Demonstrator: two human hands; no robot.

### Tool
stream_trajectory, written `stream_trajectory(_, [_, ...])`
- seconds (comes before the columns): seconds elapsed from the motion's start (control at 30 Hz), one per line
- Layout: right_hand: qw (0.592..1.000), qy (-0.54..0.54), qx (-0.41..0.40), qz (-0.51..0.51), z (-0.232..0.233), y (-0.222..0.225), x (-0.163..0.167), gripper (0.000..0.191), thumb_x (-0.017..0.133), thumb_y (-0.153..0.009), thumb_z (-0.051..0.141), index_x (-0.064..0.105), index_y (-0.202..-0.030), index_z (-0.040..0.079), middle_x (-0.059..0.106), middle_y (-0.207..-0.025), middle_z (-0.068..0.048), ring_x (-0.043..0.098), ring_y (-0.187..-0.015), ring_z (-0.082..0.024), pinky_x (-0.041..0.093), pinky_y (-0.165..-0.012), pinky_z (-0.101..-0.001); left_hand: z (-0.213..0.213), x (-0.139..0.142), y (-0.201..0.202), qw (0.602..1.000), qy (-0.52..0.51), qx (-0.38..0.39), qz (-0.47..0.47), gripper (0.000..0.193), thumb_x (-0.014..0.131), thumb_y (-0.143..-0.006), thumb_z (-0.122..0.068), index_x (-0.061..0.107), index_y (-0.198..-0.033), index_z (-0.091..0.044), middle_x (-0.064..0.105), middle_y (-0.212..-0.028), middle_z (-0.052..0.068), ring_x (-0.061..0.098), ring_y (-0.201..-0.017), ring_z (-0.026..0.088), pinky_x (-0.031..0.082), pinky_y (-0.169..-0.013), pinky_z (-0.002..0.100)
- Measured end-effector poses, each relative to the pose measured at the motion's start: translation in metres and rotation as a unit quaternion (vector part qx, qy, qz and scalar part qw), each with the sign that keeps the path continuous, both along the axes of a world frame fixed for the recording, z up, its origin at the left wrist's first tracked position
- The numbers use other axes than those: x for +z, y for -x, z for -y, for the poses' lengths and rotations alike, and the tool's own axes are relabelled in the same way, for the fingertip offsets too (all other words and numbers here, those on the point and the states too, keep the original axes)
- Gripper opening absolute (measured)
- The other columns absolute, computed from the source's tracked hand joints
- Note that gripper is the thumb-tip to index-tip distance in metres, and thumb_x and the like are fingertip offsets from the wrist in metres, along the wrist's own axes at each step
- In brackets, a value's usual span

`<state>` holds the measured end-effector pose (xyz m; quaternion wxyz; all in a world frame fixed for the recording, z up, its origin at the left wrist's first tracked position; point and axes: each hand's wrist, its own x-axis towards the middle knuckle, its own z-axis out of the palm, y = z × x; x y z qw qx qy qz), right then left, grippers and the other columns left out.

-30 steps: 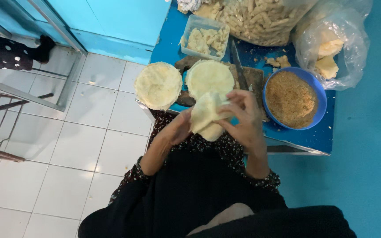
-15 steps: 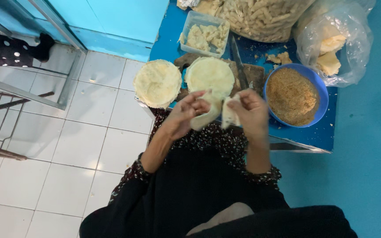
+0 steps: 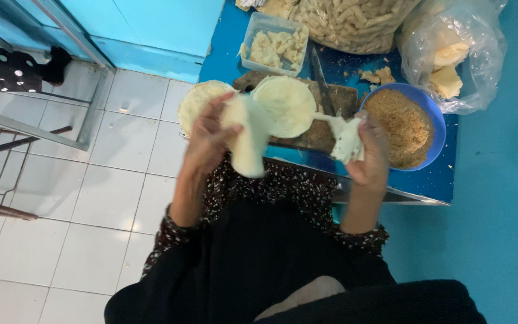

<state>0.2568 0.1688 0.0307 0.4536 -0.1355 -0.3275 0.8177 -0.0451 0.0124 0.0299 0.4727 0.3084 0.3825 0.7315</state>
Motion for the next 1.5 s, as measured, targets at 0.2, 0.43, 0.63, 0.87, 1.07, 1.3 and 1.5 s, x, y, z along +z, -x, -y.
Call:
stream_trajectory(0.2, [0.975, -0.129, -0.02, 0.177, -0.014, -0.007, 0.036, 0.025, 0.07, -0.097, 0.006, 0.064, -0.12, 0.003, 0.072, -0.108, -0.007, 0.072, -0.096, -0.016, 0.06, -0.085, -0.0324, -0.004, 0.004, 0.045, 0.758, 0.172, 0.182, -0.602, 0.049, 0.083, -0.083, -0.007, 0.067, -0.13, -0.006, 0.06, -0.131, 0.023, 0.059, -0.12, 0.041, 0.051, -0.101, 0.047])
stream_trajectory(0.43, [0.728, -0.529, 0.047, 0.434, -0.01, 0.027, 0.103, 0.022, 0.075, -0.094, 0.009, 0.068, -0.114, 0.002, 0.072, -0.106, -0.008, 0.07, -0.098, -0.016, 0.056, -0.085, -0.0305, -0.056, 0.05, -0.001, 0.769, -0.121, 0.034, -0.627, 0.069, 0.088, -0.08, -0.031, 0.065, -0.137, 0.002, 0.047, -0.146, 0.028, 0.045, -0.133, 0.047, 0.04, -0.108, 0.054])
stream_trajectory(0.63, [0.672, -0.549, 0.04, 0.495, -0.003, 0.051, 0.131, 0.028, 0.077, -0.086, 0.009, 0.069, -0.112, 0.002, 0.074, -0.104, -0.01, 0.072, -0.097, -0.02, 0.056, -0.082, -0.0333, -0.11, 0.063, -0.01, 0.811, -0.085, -0.256, -0.518, 0.034, 0.083, -0.086, -0.029, 0.074, -0.109, -0.006, 0.074, -0.113, 0.01, 0.069, -0.103, 0.022, 0.056, -0.092, 0.036])
stream_trajectory(0.87, [0.681, -0.444, 0.033, 0.581, -0.041, 0.069, 0.107, 0.02, 0.079, -0.086, 0.018, 0.068, -0.101, 0.008, 0.077, -0.096, -0.004, 0.075, -0.088, -0.013, 0.06, -0.076, -0.0306, -0.13, 0.049, 0.019, 0.783, -0.062, -0.123, -0.606, 0.018, 0.078, -0.085, -0.015, 0.069, -0.095, -0.003, 0.071, -0.087, 0.013, 0.071, -0.076, 0.029, 0.055, -0.067, 0.039])
stream_trajectory(1.07, [0.513, -0.676, -0.117, 0.516, -0.06, 0.09, 0.066, 0.015, 0.08, -0.088, 0.013, 0.068, -0.097, 0.01, 0.062, -0.1, -0.009, 0.063, -0.1, -0.029, 0.05, -0.08, -0.0434, -0.119, 0.035, 0.017, 0.589, -0.068, 0.137, -0.794, 0.008, 0.066, -0.088, -0.009, 0.066, -0.095, -0.006, 0.065, -0.095, 0.013, 0.067, -0.08, 0.034, 0.053, -0.064, 0.046])
stream_trajectory(1.3, [0.443, -0.743, -0.059, 0.499, -0.051, 0.086, 0.041, 0.011, 0.071, -0.087, 0.01, 0.067, -0.096, 0.013, 0.059, -0.099, -0.006, 0.058, -0.108, -0.027, 0.041, -0.102, -0.0463, -0.095, 0.006, 0.006, 0.49, -0.142, 0.137, -0.849, 0.008, 0.064, -0.077, -0.014, 0.065, -0.083, -0.01, 0.062, -0.098, 0.011, 0.067, -0.096, 0.027, 0.058, -0.086, 0.04])
stream_trajectory(1.5, [0.456, -0.748, -0.056, 0.478, -0.059, 0.09, 0.047, 0.01, 0.072, -0.088, 0.014, 0.064, -0.094, 0.01, 0.06, -0.098, -0.007, 0.059, -0.106, -0.028, 0.043, -0.1, -0.0468, -0.109, 0.009, 0.022, 0.517, -0.113, 0.066, -0.846, 0.006, 0.065, -0.082, -0.015, 0.067, -0.085, -0.01, 0.062, -0.096, 0.009, 0.066, -0.092, 0.028, 0.056, -0.076, 0.039])
